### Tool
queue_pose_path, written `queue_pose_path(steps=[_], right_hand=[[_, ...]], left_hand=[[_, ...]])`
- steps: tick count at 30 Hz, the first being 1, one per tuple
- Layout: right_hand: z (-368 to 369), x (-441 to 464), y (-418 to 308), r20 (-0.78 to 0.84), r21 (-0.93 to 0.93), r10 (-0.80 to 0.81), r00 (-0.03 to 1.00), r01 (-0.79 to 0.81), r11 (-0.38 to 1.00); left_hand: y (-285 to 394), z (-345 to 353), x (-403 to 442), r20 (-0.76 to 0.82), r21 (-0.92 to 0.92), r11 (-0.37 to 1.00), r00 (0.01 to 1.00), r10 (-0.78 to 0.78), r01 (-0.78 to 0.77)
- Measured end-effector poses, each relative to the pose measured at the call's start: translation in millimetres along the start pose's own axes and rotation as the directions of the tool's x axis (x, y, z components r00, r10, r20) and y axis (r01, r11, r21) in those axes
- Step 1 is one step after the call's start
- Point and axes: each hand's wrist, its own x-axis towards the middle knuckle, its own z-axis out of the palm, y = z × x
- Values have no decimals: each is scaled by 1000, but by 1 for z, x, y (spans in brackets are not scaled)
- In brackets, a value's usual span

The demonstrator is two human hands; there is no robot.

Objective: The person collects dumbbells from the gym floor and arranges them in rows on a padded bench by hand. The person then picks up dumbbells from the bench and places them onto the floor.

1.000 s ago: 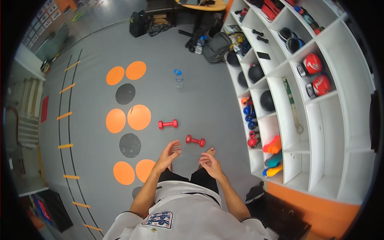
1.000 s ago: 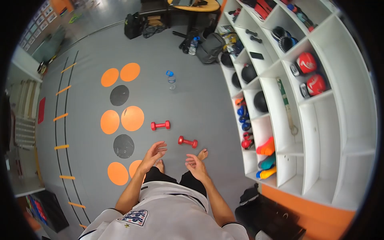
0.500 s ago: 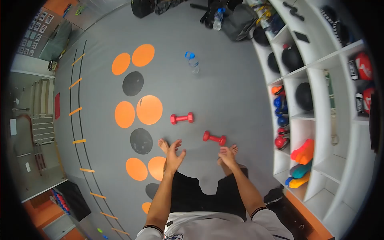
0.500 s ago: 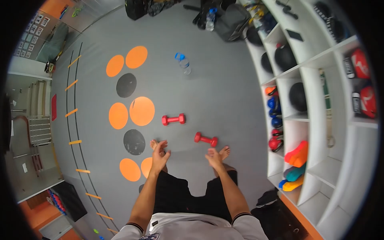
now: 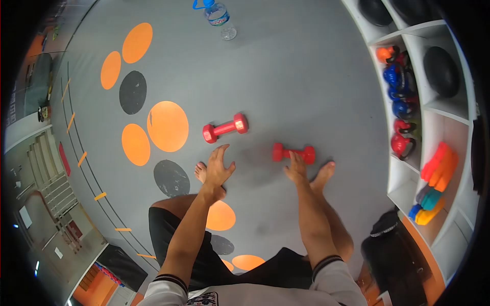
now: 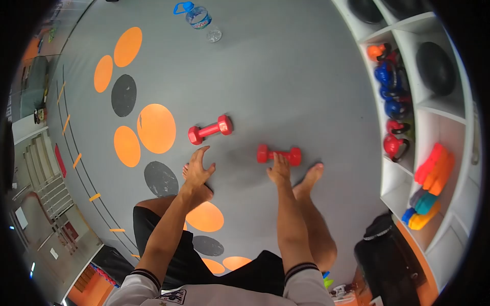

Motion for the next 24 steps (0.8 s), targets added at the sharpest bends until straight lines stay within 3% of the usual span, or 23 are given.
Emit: queue_pose_path(steps=[4, 7, 11, 14, 17, 19, 20, 24], right_hand=[[17, 3, 4, -2, -126, -43, 999, 42, 991], [10, 3, 9, -38, -197, -113, 993, 104, 975], [23, -1, 16, -97, -249, -178, 979, 150, 957], [18, -6, 7, -109, -237, -153, 982, 123, 964], [6, -7, 3, -75, -227, -155, 985, 135, 965], [0, -2, 9, -41, -191, -147, 988, 137, 972], [2, 1, 16, -100, -156, -201, 975, 184, 970], [1, 18, 9, -106, -239, -191, 976, 161, 958]], left_hand=[[-56, 35, 38, 11, 141, 990, 1000, -12, 10], [-93, 61, 79, 47, 397, 917, 999, 26, -43], [-135, 93, 122, 299, 541, 838, 947, -118, -67], [-158, 110, 143, 306, 452, 890, 929, -206, 49], [-171, 119, 142, 230, 402, 915, 964, -132, 29], [-161, 121, 142, 238, 316, 948, 964, -120, 40], [-158, 117, 128, 251, 284, 957, 959, -133, 59], [-92, 99, 78, 150, 85, 991, 982, -118, 107]])
